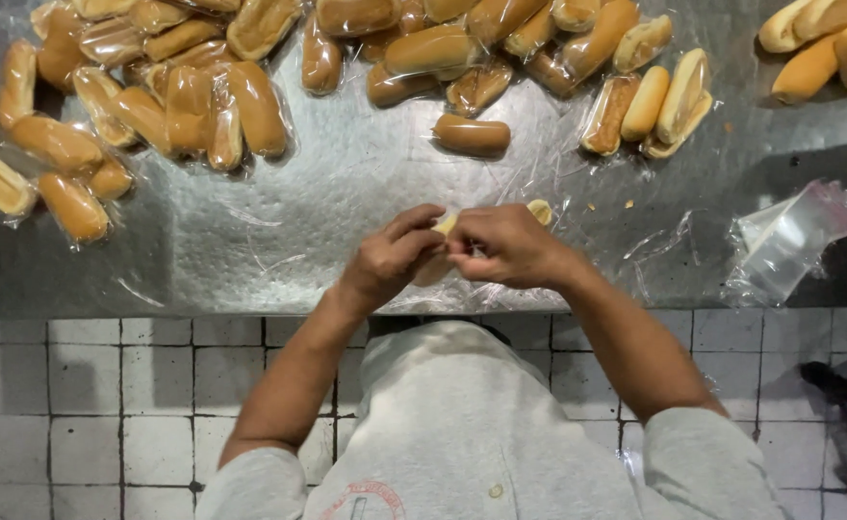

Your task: Wrapping individual hot dog buns in plastic wrap on a metal table.

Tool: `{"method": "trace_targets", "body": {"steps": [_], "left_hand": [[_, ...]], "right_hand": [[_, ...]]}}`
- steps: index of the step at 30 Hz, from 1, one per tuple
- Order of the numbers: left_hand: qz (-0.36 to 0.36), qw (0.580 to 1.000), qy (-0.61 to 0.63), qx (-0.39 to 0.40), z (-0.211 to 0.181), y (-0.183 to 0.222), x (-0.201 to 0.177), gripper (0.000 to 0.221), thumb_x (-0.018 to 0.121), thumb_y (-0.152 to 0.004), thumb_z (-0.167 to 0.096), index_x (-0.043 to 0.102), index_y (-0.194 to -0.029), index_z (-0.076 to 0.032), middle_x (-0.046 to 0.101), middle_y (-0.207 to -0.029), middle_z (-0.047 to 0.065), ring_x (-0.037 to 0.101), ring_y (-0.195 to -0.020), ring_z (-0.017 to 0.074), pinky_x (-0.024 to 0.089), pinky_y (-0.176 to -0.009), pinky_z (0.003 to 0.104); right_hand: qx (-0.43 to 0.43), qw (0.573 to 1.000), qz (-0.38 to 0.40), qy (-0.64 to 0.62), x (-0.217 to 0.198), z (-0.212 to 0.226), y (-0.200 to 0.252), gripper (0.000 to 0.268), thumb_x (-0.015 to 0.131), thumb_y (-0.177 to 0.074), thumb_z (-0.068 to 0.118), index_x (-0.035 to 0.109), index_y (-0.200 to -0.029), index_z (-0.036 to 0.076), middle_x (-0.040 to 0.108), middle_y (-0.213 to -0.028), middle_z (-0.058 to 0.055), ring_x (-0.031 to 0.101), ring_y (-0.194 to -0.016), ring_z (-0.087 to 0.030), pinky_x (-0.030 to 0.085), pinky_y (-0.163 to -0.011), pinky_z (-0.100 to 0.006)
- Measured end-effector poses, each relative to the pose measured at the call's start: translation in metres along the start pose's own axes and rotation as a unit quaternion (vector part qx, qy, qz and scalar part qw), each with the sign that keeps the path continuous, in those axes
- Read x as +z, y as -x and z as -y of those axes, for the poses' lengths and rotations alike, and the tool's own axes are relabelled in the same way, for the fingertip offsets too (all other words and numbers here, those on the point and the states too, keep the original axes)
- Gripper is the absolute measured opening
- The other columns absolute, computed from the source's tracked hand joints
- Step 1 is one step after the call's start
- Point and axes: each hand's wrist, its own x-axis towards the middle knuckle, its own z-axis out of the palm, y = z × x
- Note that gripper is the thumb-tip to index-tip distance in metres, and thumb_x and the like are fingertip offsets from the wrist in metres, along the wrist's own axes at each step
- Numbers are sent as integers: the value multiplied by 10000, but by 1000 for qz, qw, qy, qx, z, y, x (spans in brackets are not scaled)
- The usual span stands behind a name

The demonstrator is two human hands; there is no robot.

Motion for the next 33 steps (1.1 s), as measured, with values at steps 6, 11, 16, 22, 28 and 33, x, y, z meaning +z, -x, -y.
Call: {"method": "trace_targets", "body": {"steps": [6, 11, 16, 22, 28, 33], "left_hand": [[-148, 904, 291, -275, -35, -36, -6, 29, 674, -1019, -50, 677, -1005, -26, 716, -931, 83, 615, -880, 98, 557, -887, 307], [-182, 914, 157, -327, -20, -46, -1, 83, 734, -973, -98, 700, -905, -65, 727, -677, 81, 673, -624, 111, 556, -633, 263], [-137, 930, -36, -338, 36, -31, -2, 123, 722, -994, -199, 691, -918, -107, 709, -610, 97, 732, -599, 242, 539, -581, 351], [-110, 863, 78, -487, 96, 44, 7, 209, 809, -878, -291, 739, -823, -102, 653, -679, 88, 585, -684, 162, 486, -685, 340], [126, 923, -301, -203, 100, 138, 66, 493, 750, -875, -571, 706, -1027, -104, 661, -826, 113, 665, -829, 283, 442, -1043, 481], [131, 825, -36, -548, 84, 71, -2, 447, 540, -952, -136, 600, -1371, 7, 709, -1075, 346, 653, -1066, 562, 476, -958, 652]], "right_hand": [[-61, 565, -264, -779, -62, -44, 53, 220, 620, -880, 175, 439, -755, 194, 475, -702, 106, 384, -510, -13, 374, -565, -195], [50, 743, -118, -658, -9, -43, 25, 476, 759, -841, 170, 509, -1242, 107, 602, -1212, -54, 515, -656, -35, 386, -517, -174], [234, 883, -263, -312, 46, -33, -41, 189, 841, -851, 229, 730, -900, 83, 615, -743, -5, 413, -491, -24, 319, -439, -204], [323, 804, -336, -368, 95, -83, -30, 305, 785, -877, 210, 614, -1106, 104, 646, -747, -9, 446, -370, -49, 317, -356, -198], [599, 636, -168, -457, 156, -168, 16, 126, 700, -768, 156, 588, -802, 112, 498, -616, 39, 391, -439, -70, 288, -364, -190], [512, 853, -89, -39, 96, -187, -17, 597, 722, -832, 604, 652, -1245, 179, 736, -1151, -100, 695, -1096, -317, 536, -904, -429]]}}
